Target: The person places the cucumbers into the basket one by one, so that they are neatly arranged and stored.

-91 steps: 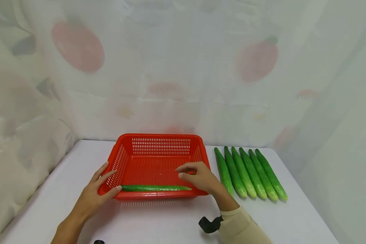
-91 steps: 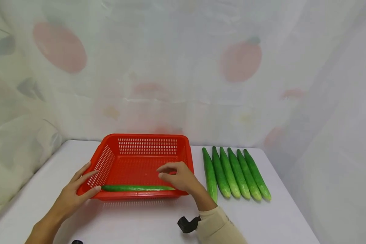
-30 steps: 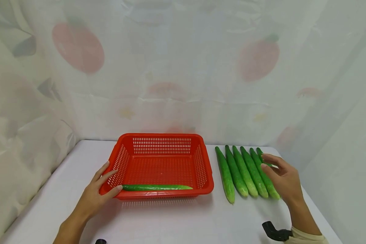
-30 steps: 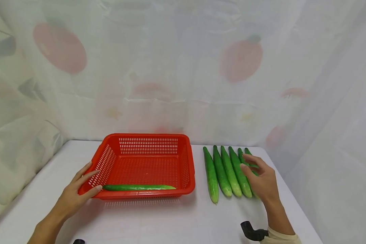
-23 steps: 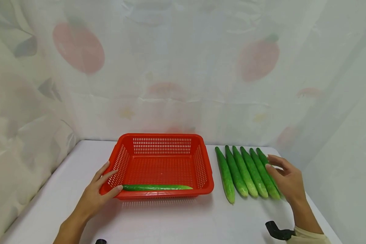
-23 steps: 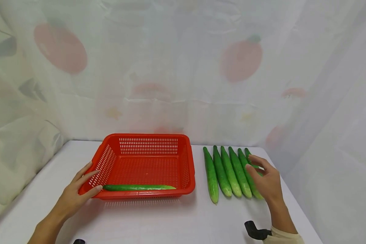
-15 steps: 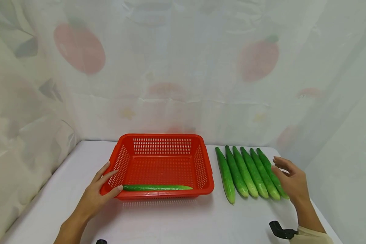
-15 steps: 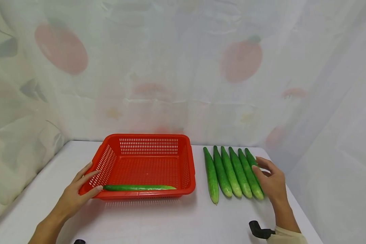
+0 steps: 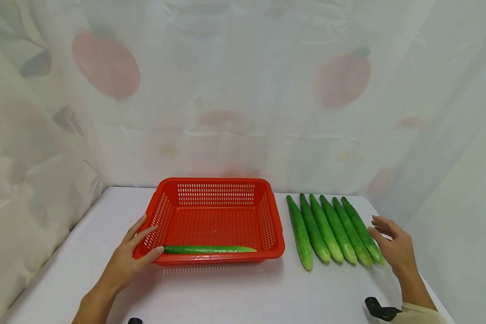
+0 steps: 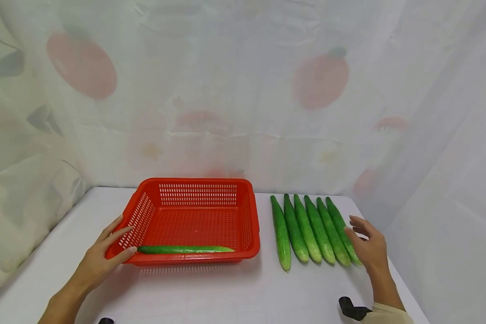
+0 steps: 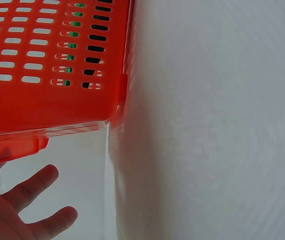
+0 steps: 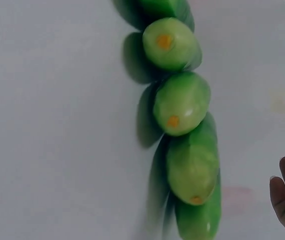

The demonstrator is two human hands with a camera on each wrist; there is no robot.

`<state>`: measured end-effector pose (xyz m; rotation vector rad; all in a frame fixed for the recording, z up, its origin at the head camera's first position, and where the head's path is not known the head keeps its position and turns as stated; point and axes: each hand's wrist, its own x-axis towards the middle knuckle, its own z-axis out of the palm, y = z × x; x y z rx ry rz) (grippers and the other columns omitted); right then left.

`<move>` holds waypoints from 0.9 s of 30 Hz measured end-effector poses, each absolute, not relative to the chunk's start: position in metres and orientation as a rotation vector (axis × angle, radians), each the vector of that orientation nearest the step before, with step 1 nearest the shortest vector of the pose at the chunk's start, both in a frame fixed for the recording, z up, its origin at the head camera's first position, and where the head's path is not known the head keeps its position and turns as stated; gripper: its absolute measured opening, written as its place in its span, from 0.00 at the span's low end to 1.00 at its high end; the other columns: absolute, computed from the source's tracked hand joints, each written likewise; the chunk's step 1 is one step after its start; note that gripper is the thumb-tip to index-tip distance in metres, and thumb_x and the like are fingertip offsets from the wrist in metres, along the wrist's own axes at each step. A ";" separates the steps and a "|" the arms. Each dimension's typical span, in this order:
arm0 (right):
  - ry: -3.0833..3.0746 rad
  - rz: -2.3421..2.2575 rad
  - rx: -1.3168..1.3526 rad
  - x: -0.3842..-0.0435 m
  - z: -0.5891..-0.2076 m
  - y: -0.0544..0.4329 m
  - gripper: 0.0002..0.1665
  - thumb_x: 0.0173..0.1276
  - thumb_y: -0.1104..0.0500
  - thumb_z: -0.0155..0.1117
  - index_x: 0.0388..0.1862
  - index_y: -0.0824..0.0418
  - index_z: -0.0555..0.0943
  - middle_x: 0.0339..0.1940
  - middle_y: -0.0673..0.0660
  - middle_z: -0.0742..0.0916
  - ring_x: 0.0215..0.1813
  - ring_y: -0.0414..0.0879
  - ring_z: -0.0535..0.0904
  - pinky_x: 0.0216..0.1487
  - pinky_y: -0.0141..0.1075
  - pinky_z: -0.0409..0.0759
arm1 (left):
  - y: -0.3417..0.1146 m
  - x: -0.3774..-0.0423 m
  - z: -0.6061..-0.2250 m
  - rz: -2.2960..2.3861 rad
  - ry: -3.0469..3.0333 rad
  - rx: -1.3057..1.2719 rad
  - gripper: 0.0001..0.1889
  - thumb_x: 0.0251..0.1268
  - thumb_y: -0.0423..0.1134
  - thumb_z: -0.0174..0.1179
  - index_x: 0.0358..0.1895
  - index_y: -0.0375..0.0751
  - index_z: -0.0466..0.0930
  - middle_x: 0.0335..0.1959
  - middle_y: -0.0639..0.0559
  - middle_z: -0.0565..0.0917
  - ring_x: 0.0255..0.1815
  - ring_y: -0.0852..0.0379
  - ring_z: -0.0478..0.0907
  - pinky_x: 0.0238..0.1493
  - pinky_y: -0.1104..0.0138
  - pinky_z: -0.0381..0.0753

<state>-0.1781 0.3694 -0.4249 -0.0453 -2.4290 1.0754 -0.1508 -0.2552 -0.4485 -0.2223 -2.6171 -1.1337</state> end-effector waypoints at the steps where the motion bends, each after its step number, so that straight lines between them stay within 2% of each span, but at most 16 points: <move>1: -2.434 1.075 -0.052 -0.178 -0.427 0.371 0.24 0.70 0.55 0.62 0.61 0.67 0.76 0.51 0.61 0.82 0.46 0.25 0.71 0.42 0.19 0.68 | -0.255 -0.151 -0.448 -1.134 -2.616 -0.224 0.30 0.60 0.51 0.65 0.64 0.41 0.74 0.76 0.54 0.53 0.67 0.37 0.59 0.50 0.36 0.66; 5: -2.464 1.086 -0.088 -0.179 -0.436 0.379 0.26 0.70 0.53 0.62 0.62 0.66 0.75 0.53 0.65 0.81 0.47 0.31 0.72 0.42 0.22 0.69 | -0.256 -0.151 -0.449 -1.133 -2.614 -0.226 0.30 0.60 0.50 0.65 0.64 0.41 0.74 0.76 0.54 0.53 0.67 0.37 0.59 0.50 0.36 0.66; 8: -2.515 1.095 -0.159 -0.182 -0.446 0.386 0.28 0.70 0.48 0.62 0.63 0.62 0.75 0.55 0.63 0.80 0.49 0.37 0.74 0.41 0.27 0.72 | -0.256 -0.151 -0.449 -1.128 -2.615 -0.226 0.30 0.60 0.50 0.66 0.64 0.41 0.74 0.76 0.54 0.53 0.67 0.36 0.59 0.50 0.36 0.65; 11: -2.576 1.118 -0.214 -0.183 -0.454 0.392 0.32 0.70 0.45 0.61 0.65 0.62 0.73 0.58 0.64 0.79 0.54 0.48 0.75 0.40 0.35 0.76 | -0.256 -0.151 -0.449 -1.127 -2.618 -0.225 0.30 0.60 0.51 0.66 0.64 0.41 0.74 0.76 0.54 0.53 0.67 0.36 0.60 0.50 0.36 0.66; 15: -2.619 1.184 -0.215 -0.180 -0.456 0.393 0.35 0.71 0.46 0.59 0.67 0.68 0.70 0.62 0.71 0.75 0.59 0.64 0.72 0.39 0.31 0.77 | -0.256 -0.151 -0.449 -1.133 -2.622 -0.225 0.30 0.60 0.51 0.65 0.64 0.41 0.74 0.76 0.54 0.53 0.66 0.36 0.60 0.50 0.36 0.67; 18: -2.631 1.209 -0.214 -0.179 -0.458 0.394 0.32 0.73 0.51 0.58 0.67 0.70 0.69 0.62 0.73 0.73 0.59 0.67 0.71 0.36 0.23 0.73 | -0.256 -0.151 -0.449 -1.137 -2.622 -0.225 0.30 0.60 0.51 0.65 0.64 0.41 0.74 0.76 0.54 0.53 0.67 0.36 0.60 0.50 0.37 0.67; 22: -2.662 1.191 -0.219 -0.180 -0.462 0.396 0.28 0.73 0.58 0.58 0.67 0.71 0.68 0.61 0.75 0.73 0.59 0.70 0.71 0.35 0.20 0.70 | -0.255 -0.152 -0.449 -1.141 -2.621 -0.225 0.30 0.60 0.51 0.66 0.64 0.41 0.74 0.76 0.54 0.53 0.67 0.36 0.60 0.50 0.37 0.66; 25: -2.697 1.177 -0.224 -0.182 -0.467 0.400 0.28 0.72 0.61 0.59 0.67 0.71 0.68 0.61 0.76 0.73 0.58 0.71 0.71 0.37 0.23 0.72 | -0.256 -0.152 -0.449 -1.141 -2.619 -0.227 0.30 0.60 0.50 0.66 0.64 0.40 0.74 0.76 0.53 0.53 0.66 0.36 0.60 0.50 0.37 0.66; 27: -2.722 1.162 -0.238 -0.184 -0.469 0.401 0.28 0.72 0.61 0.58 0.67 0.71 0.68 0.61 0.76 0.72 0.58 0.72 0.71 0.41 0.31 0.77 | -0.256 -0.152 -0.448 -1.141 -2.617 -0.230 0.31 0.60 0.50 0.66 0.64 0.40 0.74 0.76 0.53 0.53 0.66 0.36 0.60 0.50 0.37 0.67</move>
